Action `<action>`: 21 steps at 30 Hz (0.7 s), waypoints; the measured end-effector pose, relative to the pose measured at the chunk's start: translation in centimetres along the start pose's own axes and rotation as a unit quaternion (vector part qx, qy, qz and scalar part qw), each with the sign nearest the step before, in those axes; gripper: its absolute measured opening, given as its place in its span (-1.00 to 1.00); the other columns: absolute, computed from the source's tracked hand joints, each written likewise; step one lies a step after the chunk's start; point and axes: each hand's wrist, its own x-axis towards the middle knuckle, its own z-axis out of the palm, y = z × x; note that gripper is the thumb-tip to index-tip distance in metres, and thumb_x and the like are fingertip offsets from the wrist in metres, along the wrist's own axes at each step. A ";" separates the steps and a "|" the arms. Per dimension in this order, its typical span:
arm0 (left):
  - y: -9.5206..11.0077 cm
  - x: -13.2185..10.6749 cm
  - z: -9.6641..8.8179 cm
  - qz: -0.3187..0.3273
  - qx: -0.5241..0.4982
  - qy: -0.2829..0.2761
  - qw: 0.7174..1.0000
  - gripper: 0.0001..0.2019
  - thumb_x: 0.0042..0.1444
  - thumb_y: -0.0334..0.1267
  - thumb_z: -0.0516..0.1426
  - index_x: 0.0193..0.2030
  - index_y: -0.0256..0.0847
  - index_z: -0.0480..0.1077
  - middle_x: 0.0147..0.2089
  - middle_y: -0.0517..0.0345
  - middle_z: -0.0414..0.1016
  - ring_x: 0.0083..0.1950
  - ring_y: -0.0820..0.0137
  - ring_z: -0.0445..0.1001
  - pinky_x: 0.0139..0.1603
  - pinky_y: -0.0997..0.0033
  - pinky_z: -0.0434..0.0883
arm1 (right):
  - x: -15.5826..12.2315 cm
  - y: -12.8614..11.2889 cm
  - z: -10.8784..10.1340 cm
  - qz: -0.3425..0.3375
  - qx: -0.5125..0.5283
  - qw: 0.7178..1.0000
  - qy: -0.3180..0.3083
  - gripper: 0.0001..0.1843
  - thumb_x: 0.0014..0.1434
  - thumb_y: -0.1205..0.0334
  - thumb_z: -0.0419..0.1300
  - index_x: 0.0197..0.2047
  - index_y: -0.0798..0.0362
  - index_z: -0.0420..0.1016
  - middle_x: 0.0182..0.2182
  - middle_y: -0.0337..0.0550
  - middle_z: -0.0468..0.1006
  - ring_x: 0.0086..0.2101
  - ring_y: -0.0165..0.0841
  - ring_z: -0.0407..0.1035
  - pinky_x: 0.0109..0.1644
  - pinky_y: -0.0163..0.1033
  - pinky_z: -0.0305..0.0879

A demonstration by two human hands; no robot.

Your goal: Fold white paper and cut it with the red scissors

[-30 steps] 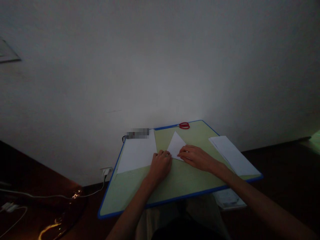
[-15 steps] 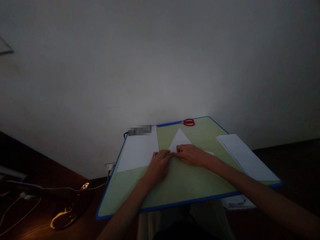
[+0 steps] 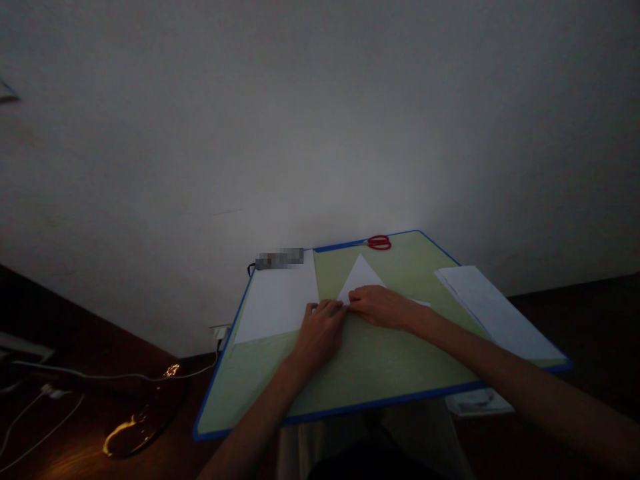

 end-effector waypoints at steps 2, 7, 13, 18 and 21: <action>-0.1 -0.1 0.1 0.000 0.001 0.004 1.000 -0.55 0.24 -0.52 0.05 0.22 -0.13 0.41 0.24 -0.03 0.49 0.22 0.14 0.41 0.18 0.02 0.27 | -0.1 -0.2 0.1 -0.006 -0.006 1.000 -0.003 -0.74 0.37 0.45 0.08 -0.11 0.14 0.61 -0.25 -0.01 0.58 -0.26 -0.26 0.46 -0.14 -0.19 0.31; -0.3 -0.2 0.3 0.003 0.005 0.009 1.000 -0.57 0.26 -0.49 0.05 0.23 -0.16 0.41 0.21 -0.04 0.51 0.21 0.12 0.41 0.15 -0.01 0.28 | -0.8 -0.5 0.2 -0.003 -0.012 1.000 -0.006 -0.74 0.36 0.46 0.07 -0.15 0.17 0.61 -0.23 0.03 0.58 -0.22 -0.23 0.45 -0.10 -0.16 0.32; -0.3 -0.3 0.3 0.001 -0.002 0.016 1.000 -0.59 0.27 -0.49 0.06 0.21 -0.14 0.42 0.21 -0.04 0.52 0.22 0.13 0.41 0.17 -0.02 0.28 | -2.1 -0.9 -0.1 0.013 -0.009 1.000 0.001 -0.73 0.39 0.42 0.06 -0.17 0.15 0.62 -0.22 0.00 0.58 -0.19 -0.21 0.45 -0.06 -0.16 0.34; -0.3 -0.2 0.3 -0.003 -0.010 0.015 1.000 -0.59 0.27 -0.49 0.06 0.20 -0.14 0.44 0.20 -0.04 0.52 0.21 0.13 0.42 0.16 -0.02 0.29 | -3.4 -1.2 -0.6 0.026 0.000 1.000 0.003 -0.71 0.40 0.41 0.05 -0.20 0.13 0.61 -0.24 -0.03 0.58 -0.20 -0.22 0.46 -0.07 -0.17 0.35; -0.3 -0.2 0.4 -0.003 -0.013 0.020 1.000 -0.58 0.26 -0.50 0.05 0.21 -0.14 0.44 0.21 -0.05 0.52 0.22 0.13 0.41 0.17 -0.02 0.29 | -4.4 -1.2 -0.7 0.037 0.005 0.999 0.005 -0.72 0.40 0.41 0.05 -0.20 0.12 0.61 -0.23 -0.03 0.58 -0.20 -0.22 0.46 -0.07 -0.17 0.35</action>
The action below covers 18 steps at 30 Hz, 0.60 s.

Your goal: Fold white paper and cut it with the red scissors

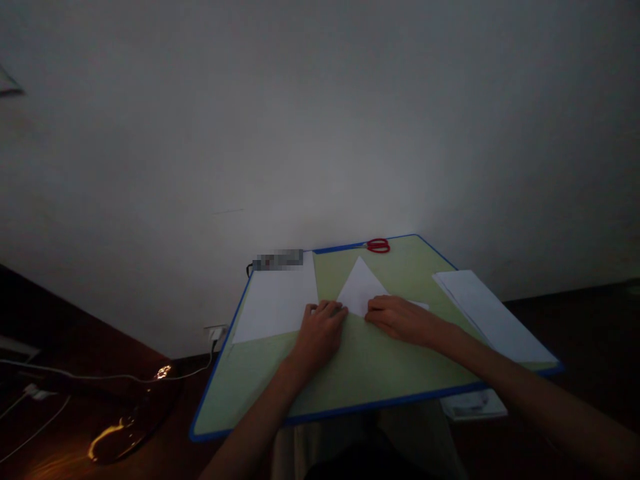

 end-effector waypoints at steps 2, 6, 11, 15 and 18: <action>0.0 0.0 0.1 0.000 -0.001 0.002 1.000 -0.58 0.27 -0.50 0.05 0.21 -0.15 0.44 0.21 -0.05 0.52 0.23 0.13 0.41 0.17 -0.02 0.29 | -0.6 0.0 0.0 0.006 0.003 1.000 0.000 -0.71 0.40 0.42 0.05 -0.21 0.12 0.61 -0.23 -0.04 0.59 -0.21 -0.22 0.46 -0.06 -0.16 0.35; 0.0 0.1 0.2 -0.002 -0.004 0.005 1.000 -0.59 0.27 -0.50 0.06 0.21 -0.17 0.44 0.22 -0.05 0.52 0.22 0.13 0.41 0.18 -0.02 0.28 | -1.8 0.1 -0.1 0.022 0.007 1.000 -0.002 -0.69 0.40 0.43 0.03 -0.20 0.12 0.61 -0.22 -0.02 0.59 -0.18 -0.18 0.46 -0.05 -0.13 0.36; 0.0 0.2 0.1 -0.002 -0.005 0.004 1.000 -0.59 0.29 -0.48 0.05 0.22 -0.14 0.44 0.24 -0.05 0.51 0.23 0.14 0.41 0.18 -0.02 0.27 | -3.3 0.3 0.4 0.045 0.021 0.999 0.007 -0.70 0.40 0.42 0.03 -0.18 0.11 0.61 -0.19 -0.01 0.59 -0.15 -0.18 0.45 0.00 -0.10 0.35; 0.0 0.2 0.1 0.000 -0.002 0.003 1.000 -0.60 0.30 -0.47 0.05 0.22 -0.15 0.45 0.23 -0.06 0.51 0.22 0.14 0.41 0.19 -0.02 0.27 | -4.7 0.6 0.5 0.045 0.023 0.999 0.010 -0.70 0.40 0.43 0.03 -0.19 0.09 0.60 -0.17 -0.02 0.59 -0.13 -0.18 0.45 0.03 -0.09 0.35; 0.0 0.3 0.2 -0.004 0.002 0.004 1.000 -0.60 0.30 -0.47 0.05 0.22 -0.14 0.45 0.23 -0.05 0.51 0.22 0.14 0.41 0.18 -0.01 0.27 | -6.1 0.7 0.2 0.046 0.017 0.999 0.006 -0.71 0.39 0.44 0.03 -0.21 0.08 0.58 -0.19 -0.05 0.59 -0.16 -0.19 0.46 -0.01 -0.10 0.37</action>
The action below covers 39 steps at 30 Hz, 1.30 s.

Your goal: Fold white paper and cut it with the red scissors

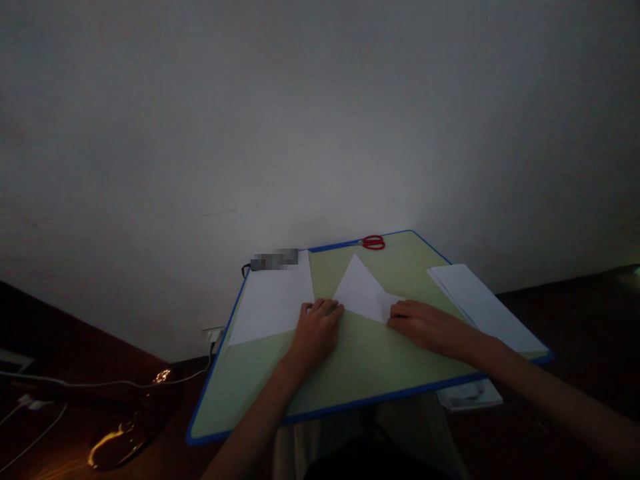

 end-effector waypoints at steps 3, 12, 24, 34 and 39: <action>-0.1 0.0 0.2 0.002 0.001 0.001 1.000 -0.59 0.29 -0.48 0.06 0.22 -0.14 0.45 0.23 -0.04 0.51 0.22 0.15 0.41 0.18 0.00 0.27 | -1.6 0.2 -0.1 -0.010 -0.029 0.999 0.011 -0.71 0.35 0.50 0.04 -0.21 0.09 0.57 -0.20 -0.05 0.58 -0.17 -0.19 0.47 -0.02 -0.09 0.39; 0.3 0.2 -0.1 -0.004 -0.007 -0.003 1.000 -0.61 0.30 -0.48 0.07 0.22 -0.15 0.45 0.23 -0.03 0.52 0.23 0.14 0.41 0.18 -0.02 0.28 | -4.9 0.5 0.0 -0.053 -0.091 0.993 0.049 -0.72 0.26 0.59 0.11 -0.13 0.12 0.56 -0.24 -0.04 0.58 -0.21 -0.18 0.49 -0.07 -0.07 0.46; 0.3 0.5 -0.1 0.001 0.006 -0.010 1.000 -0.61 0.30 -0.49 0.07 0.22 -0.21 0.45 0.23 -0.08 0.51 0.22 0.09 0.42 0.17 -0.07 0.30 | -8.0 0.5 -1.4 -0.025 -0.053 0.997 0.055 -0.69 0.27 0.57 0.09 -0.10 0.08 0.57 -0.27 -0.06 0.59 -0.26 -0.21 0.48 -0.14 -0.11 0.44; 0.0 0.6 -0.5 0.024 0.026 -0.017 0.999 -0.60 0.33 -0.47 0.04 0.27 -0.19 0.40 0.26 -0.12 0.47 0.25 0.10 0.40 0.18 -0.06 0.32 | -4.2 0.2 -0.1 -0.001 -0.018 0.993 0.117 -0.70 0.44 0.30 0.05 0.10 0.03 0.55 -0.02 0.02 0.59 -0.02 -0.14 0.46 0.07 0.04 0.36; 1.8 1.8 -2.1 0.079 0.051 0.019 0.995 -0.64 0.30 -0.43 0.10 0.19 -0.17 0.47 0.24 -0.16 0.43 0.21 0.06 0.37 0.11 -0.04 0.34 | -4.1 0.9 -0.3 -0.001 -0.013 0.996 0.092 -0.70 0.44 0.34 0.04 0.05 0.01 0.58 -0.01 -0.03 0.62 0.00 -0.14 0.49 0.09 0.07 0.33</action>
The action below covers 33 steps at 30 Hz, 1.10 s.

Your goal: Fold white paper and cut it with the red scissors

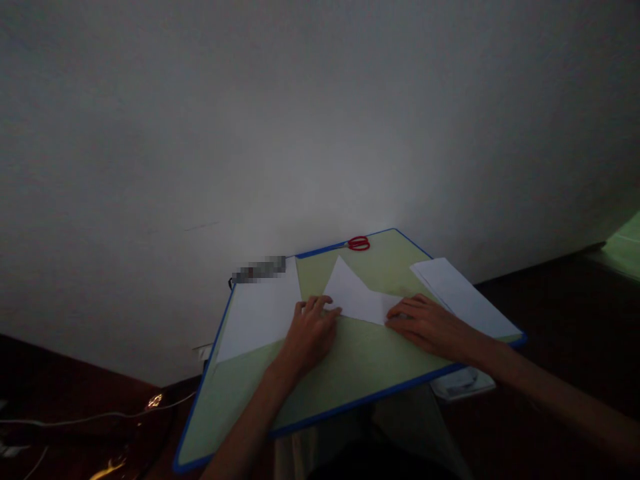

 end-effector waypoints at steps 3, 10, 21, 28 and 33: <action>1.6 1.7 -1.0 0.031 0.004 0.013 0.999 -0.73 0.32 -0.37 0.11 0.10 -0.18 0.53 0.07 -0.11 0.49 0.09 0.07 0.40 0.05 -0.05 0.34 | -0.4 0.7 -0.4 0.013 -0.003 1.000 -0.012 -0.71 0.44 0.34 0.05 0.02 0.03 0.60 0.00 -0.03 0.64 0.00 -0.14 0.50 0.10 0.09 0.35; 3.8 5.5 0.2 0.162 -0.204 -0.030 0.965 -0.76 0.35 -0.35 0.13 0.08 -0.14 0.55 0.02 0.00 0.49 0.00 0.27 0.44 0.04 0.24 0.41 | -0.7 2.6 -0.6 0.018 0.043 0.999 0.012 -0.69 0.43 0.32 0.06 0.06 0.09 0.61 0.06 -0.03 0.65 0.06 -0.20 0.52 0.38 0.09 0.22; 4.8 7.1 2.0 0.210 -0.151 -0.079 0.963 -0.76 0.35 -0.38 0.10 0.04 -0.20 0.55 0.01 -0.02 0.52 -0.02 0.27 0.47 0.07 0.26 0.45 | -1.0 3.6 -0.1 -0.015 0.003 1.000 -0.004 -0.68 0.29 0.45 0.19 0.05 0.04 0.63 0.10 0.04 0.61 0.08 -0.15 0.51 0.21 0.06 0.43; 4.3 6.8 2.4 0.233 -0.141 -0.064 0.960 -0.77 0.32 -0.39 0.13 0.04 -0.23 0.55 0.01 -0.02 0.53 -0.02 0.26 0.45 0.08 0.27 0.44 | -0.9 3.2 0.3 -0.056 -0.084 0.995 0.010 -0.63 0.27 0.48 0.21 0.10 0.07 0.61 0.04 0.10 0.62 -0.02 -0.16 0.55 0.21 0.06 0.42; 3.7 6.1 2.4 0.247 -0.120 -0.054 0.960 -0.80 0.34 -0.35 0.11 -0.02 -0.21 0.56 -0.04 -0.02 0.52 -0.05 0.26 0.43 0.03 0.26 0.44 | -1.0 3.1 0.8 -0.040 -0.088 0.995 0.021 -0.64 0.30 0.43 0.22 0.12 0.02 0.61 0.05 0.05 0.62 0.01 -0.19 0.53 0.17 0.01 0.45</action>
